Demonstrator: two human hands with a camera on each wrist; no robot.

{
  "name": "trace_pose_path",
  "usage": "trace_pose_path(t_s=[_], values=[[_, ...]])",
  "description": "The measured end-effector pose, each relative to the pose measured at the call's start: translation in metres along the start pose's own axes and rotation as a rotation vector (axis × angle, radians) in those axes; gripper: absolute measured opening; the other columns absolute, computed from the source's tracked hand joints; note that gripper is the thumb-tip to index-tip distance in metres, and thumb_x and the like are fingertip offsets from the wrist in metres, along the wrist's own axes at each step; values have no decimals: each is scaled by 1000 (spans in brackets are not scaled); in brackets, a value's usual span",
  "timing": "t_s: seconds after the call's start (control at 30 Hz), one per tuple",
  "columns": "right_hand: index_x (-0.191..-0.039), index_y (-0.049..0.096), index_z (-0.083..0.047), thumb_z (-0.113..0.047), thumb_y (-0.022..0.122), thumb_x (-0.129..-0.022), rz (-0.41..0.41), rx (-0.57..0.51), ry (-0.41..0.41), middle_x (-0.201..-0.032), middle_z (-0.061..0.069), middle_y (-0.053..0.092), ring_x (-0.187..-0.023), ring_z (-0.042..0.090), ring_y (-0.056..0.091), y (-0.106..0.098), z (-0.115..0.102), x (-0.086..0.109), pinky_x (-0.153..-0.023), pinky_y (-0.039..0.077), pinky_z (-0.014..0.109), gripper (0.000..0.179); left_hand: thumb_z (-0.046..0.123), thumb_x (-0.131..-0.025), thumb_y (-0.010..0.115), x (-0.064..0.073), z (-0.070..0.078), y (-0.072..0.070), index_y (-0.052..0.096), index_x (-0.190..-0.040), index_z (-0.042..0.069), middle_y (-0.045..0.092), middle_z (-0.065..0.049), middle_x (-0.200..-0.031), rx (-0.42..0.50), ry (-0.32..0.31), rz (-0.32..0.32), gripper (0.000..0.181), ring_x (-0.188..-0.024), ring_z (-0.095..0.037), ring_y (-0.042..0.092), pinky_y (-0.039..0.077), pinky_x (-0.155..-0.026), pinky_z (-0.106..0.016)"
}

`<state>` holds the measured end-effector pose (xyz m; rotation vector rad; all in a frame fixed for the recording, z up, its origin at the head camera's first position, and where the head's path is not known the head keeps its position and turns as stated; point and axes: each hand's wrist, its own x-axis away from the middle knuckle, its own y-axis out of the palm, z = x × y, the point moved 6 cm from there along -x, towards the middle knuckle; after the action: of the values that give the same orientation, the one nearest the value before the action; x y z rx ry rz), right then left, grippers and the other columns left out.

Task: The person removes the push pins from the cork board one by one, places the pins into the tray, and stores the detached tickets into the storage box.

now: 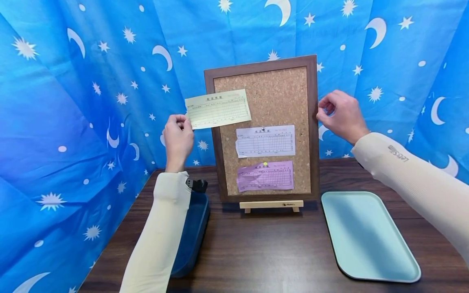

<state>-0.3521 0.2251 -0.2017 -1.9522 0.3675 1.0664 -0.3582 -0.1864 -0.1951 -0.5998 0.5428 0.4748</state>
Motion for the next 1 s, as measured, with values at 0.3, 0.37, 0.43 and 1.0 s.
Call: trace_pose_path(t_s=[0.3,0.37,0.43,1.0], values=[[-88,62,1,-5,65,-84,3,1,9,-85,13,58,-75,24,55,-4,4,8,-70,46,39,8,22,-99,46,3,-11,-9,55,-112,0,60,-12,-94,-14,-17,15,28,-74,-21,54,42,-56,-30],[-88,62,1,-5,65,-84,-6,4,19,-86,13,58,-76,24,55,-3,5,10,-70,47,40,8,23,-100,46,4,-14,-11,55,-112,0,60,-12,-94,-22,-18,13,28,-74,-21,54,42,-56,-30],[-88,62,1,-4,65,-84,-5,5,16,-86,13,59,-76,24,56,-4,5,11,-70,47,40,8,23,-99,46,4,-17,-13,56,-112,0,60,-13,-95,-27,-17,13,28,-74,-21,54,42,-56,-29],[-85,62,2,-1,66,-82,-7,9,3,-82,13,58,-73,24,54,-8,15,28,-68,44,37,6,27,-100,42,11,-36,-49,54,-115,0,59,-12,-96,-93,-44,-3,33,-75,-20,53,43,-57,-25]])
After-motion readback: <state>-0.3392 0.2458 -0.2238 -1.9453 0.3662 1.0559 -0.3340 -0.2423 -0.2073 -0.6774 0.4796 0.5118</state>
